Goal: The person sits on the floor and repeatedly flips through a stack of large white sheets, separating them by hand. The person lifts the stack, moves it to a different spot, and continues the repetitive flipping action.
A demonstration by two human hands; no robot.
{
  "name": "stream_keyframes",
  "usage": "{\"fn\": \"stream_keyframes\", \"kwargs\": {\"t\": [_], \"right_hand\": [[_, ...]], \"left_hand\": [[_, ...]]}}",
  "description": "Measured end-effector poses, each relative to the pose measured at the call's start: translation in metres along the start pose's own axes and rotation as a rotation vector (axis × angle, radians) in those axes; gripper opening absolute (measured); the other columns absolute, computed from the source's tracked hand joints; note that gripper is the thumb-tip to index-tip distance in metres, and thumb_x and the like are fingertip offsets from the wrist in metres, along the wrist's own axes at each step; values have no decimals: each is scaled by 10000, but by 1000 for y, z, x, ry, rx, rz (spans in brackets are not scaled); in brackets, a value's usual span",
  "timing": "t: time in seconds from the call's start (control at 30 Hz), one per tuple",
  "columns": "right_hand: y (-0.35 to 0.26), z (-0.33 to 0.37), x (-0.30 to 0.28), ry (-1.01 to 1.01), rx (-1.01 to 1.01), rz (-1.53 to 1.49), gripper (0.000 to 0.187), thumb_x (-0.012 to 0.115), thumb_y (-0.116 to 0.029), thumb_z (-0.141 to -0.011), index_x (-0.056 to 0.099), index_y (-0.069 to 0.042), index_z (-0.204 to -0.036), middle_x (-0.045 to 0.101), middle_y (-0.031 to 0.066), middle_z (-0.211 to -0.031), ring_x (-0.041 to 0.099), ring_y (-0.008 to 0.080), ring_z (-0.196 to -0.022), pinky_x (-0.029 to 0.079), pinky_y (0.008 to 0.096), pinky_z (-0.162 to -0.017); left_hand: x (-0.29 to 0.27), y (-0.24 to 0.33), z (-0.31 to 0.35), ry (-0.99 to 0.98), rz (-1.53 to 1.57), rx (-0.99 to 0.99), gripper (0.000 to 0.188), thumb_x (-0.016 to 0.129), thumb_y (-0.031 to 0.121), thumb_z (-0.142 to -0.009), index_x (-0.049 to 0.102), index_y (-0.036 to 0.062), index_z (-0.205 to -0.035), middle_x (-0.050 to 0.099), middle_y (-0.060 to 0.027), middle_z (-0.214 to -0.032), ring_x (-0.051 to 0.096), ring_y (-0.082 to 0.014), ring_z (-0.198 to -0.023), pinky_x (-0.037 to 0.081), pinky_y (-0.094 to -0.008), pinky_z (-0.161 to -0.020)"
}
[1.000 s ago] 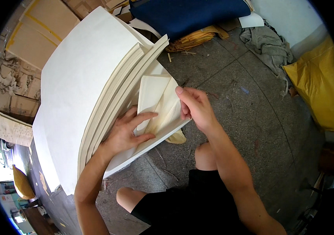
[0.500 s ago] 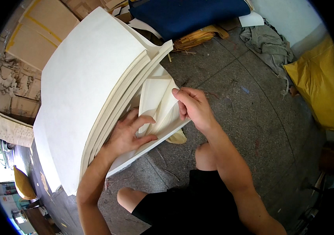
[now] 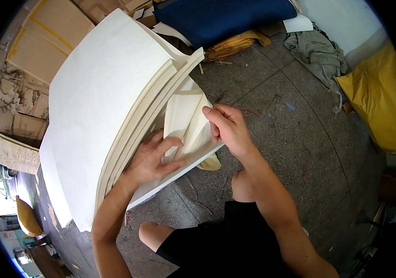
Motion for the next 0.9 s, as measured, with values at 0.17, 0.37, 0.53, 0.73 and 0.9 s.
{"fn": "stream_keyframes", "kwargs": {"t": [0.17, 0.37, 0.53, 0.73, 0.9], "right_hand": [[4, -1, -1, -13, 4, -22, 401, 646, -298, -993, 544, -68, -681, 508, -11, -583, 480, 77, -487, 384, 262, -452], [3, 6, -5, 12, 33, -45, 422, 679, -365, -967, 532, -95, -678, 505, -20, -595, 494, 82, -507, 365, 249, -475], [-2, 7, -7, 107, -250, 439, 438, 692, -381, -957, 551, -79, -672, 525, -5, -595, 523, 85, -519, 393, 253, -479], [5, -1, -5, -22, 21, -54, 407, 636, -304, -991, 560, -70, -667, 512, -4, -575, 490, 92, -486, 387, 269, -472], [1, 0, -3, -23, 28, -36, 412, 629, -308, -993, 555, -69, -666, 504, -6, -567, 478, 94, -476, 384, 269, -470]], "left_hand": [[0, 2, -2, 51, 25, -14, 488, 877, 373, -758, 642, 201, -1149, 602, -140, -1186, 629, -347, -1058, 517, -438, -895], [0, 1, -2, -1, 67, -28, 622, 900, 292, -741, 642, 191, -1298, 628, -159, -1220, 642, -355, -1104, 517, -434, -945], [0, -1, 0, 31, 66, -86, 572, 761, 237, -870, 578, 279, -1410, 614, -153, -1224, 646, -316, -1031, 527, -411, -900], [0, 3, -1, -27, -27, 8, 434, 700, 166, -880, 623, 225, -1303, 609, -180, -1230, 633, -349, -1049, 500, -438, -942], [-2, 9, -2, 74, -75, 30, 474, 843, 383, -788, 651, 217, -1188, 608, -146, -1232, 621, -339, -1076, 495, -442, -938]]}}
Point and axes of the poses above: each hand's wrist, its own z-axis away from the middle knuckle, its own x-axis out of the palm, y = z × x, the point moved 6 cm from there along -z, towards the middle knuckle
